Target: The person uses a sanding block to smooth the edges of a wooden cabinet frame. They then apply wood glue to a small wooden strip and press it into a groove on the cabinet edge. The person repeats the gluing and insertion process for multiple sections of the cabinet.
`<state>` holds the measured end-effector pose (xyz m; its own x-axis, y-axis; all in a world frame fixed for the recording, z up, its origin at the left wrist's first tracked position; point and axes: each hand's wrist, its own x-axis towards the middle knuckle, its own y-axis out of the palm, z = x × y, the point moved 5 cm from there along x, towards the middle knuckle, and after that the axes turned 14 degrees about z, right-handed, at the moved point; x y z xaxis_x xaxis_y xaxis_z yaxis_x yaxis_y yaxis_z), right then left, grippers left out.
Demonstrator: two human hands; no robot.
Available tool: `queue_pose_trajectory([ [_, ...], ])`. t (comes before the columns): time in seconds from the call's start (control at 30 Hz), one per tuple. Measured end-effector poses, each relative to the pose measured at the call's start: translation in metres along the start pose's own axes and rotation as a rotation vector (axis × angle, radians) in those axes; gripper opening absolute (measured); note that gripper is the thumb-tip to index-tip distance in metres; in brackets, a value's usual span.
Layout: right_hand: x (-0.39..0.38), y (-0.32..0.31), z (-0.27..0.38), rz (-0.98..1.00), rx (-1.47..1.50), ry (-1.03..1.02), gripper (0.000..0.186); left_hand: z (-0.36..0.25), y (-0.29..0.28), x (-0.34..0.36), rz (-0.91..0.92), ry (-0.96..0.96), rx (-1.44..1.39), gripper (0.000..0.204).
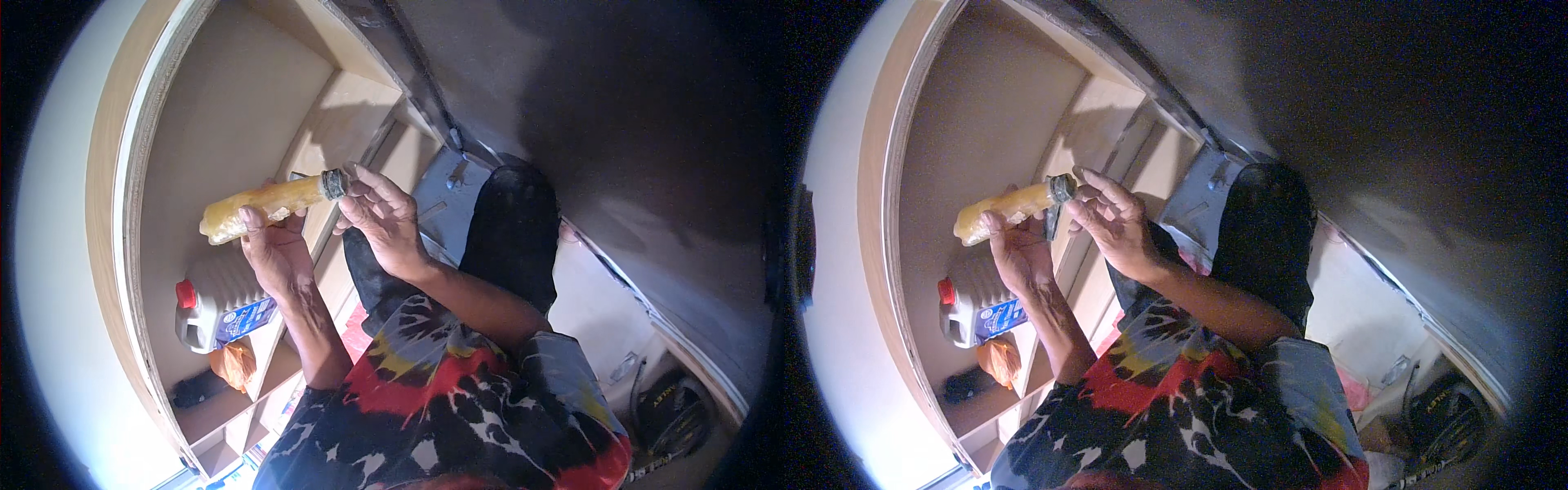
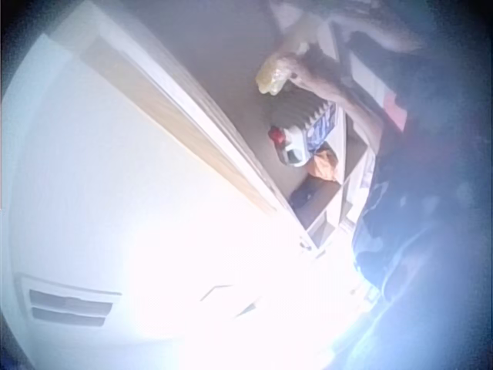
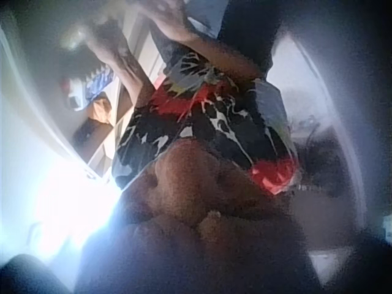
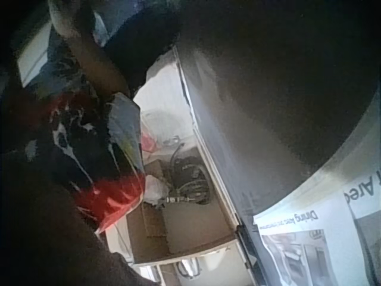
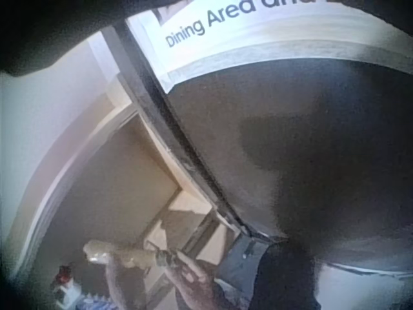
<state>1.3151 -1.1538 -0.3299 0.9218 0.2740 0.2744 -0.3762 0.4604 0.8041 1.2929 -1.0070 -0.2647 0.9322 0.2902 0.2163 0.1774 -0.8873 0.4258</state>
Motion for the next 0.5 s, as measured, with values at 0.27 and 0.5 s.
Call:
queue_pose_trajectory([
  [0.27, 0.002, 0.001, -0.002, 0.031, -0.015, -0.057, 0.044, -0.007, 0.002, -0.001, -0.036, 0.070, 0.062, 0.037],
  [0.5, 0.003, 0.001, 0.000, 0.024, 0.002, -0.055, 0.045, -0.004, 0.010, -0.002, -0.045, 0.074, 0.057, 0.038],
])
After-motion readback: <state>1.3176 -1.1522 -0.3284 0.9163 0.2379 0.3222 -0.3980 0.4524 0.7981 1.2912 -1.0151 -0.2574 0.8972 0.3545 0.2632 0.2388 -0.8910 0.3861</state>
